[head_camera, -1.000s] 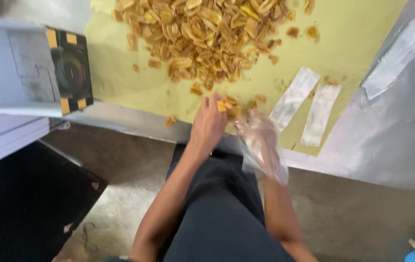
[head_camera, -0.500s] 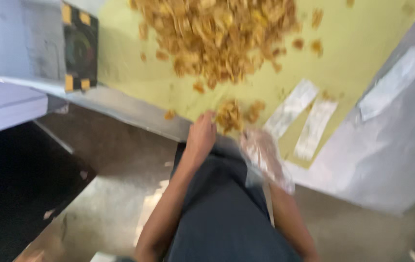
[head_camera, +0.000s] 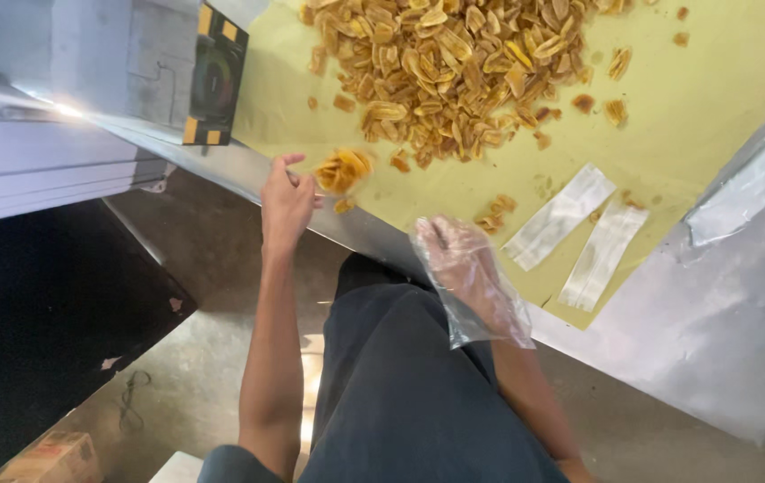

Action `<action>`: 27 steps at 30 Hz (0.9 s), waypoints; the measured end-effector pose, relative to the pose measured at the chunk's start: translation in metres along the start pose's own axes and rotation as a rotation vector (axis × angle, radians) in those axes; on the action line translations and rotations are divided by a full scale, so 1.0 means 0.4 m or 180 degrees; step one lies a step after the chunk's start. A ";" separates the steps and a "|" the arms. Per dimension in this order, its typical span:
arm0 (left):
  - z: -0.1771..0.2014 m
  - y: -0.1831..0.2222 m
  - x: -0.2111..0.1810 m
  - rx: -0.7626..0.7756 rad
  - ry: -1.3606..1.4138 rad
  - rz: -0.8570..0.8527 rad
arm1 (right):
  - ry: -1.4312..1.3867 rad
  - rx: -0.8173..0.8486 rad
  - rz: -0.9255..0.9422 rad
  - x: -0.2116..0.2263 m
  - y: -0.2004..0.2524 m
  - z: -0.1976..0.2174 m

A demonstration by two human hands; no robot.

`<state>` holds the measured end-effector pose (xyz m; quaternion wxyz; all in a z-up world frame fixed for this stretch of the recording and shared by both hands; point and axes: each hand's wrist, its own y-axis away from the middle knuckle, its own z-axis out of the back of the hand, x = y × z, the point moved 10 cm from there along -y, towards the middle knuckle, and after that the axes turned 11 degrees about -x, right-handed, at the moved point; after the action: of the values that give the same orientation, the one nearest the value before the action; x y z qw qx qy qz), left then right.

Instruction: The person scoops dried banana chips from a large pile on a yellow sheet and places them into small clear plastic bags. They then seal each bag and set it aside on the table. The process is repeated multiple times throughout the clip.

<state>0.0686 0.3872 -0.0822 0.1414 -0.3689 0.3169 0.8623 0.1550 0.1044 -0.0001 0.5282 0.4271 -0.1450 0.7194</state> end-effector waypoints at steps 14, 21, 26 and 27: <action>-0.010 0.161 -0.026 -0.0909 -0.0041 -0.1173 | 0.1140 -0.0445 -0.2077 -0.389 0.251 0.313; -0.319 0.276 0.100 -0.0374 -0.1323 -0.2586 | 0.0830 -0.0538 -0.1959 -0.382 0.373 0.321; -0.250 0.095 0.291 -0.1004 -0.1641 -0.2224 | 0.0544 -0.0713 -0.2460 -0.405 0.455 0.324; -0.246 0.060 0.336 -0.0934 -0.1785 -0.2110 | 0.0549 -0.0663 -0.2653 -0.408 0.494 0.312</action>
<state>0.0185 0.3062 -0.2210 0.4361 -0.2189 0.0058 0.8728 0.0507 -0.1609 -0.0036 0.8238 0.3320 0.0125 0.4593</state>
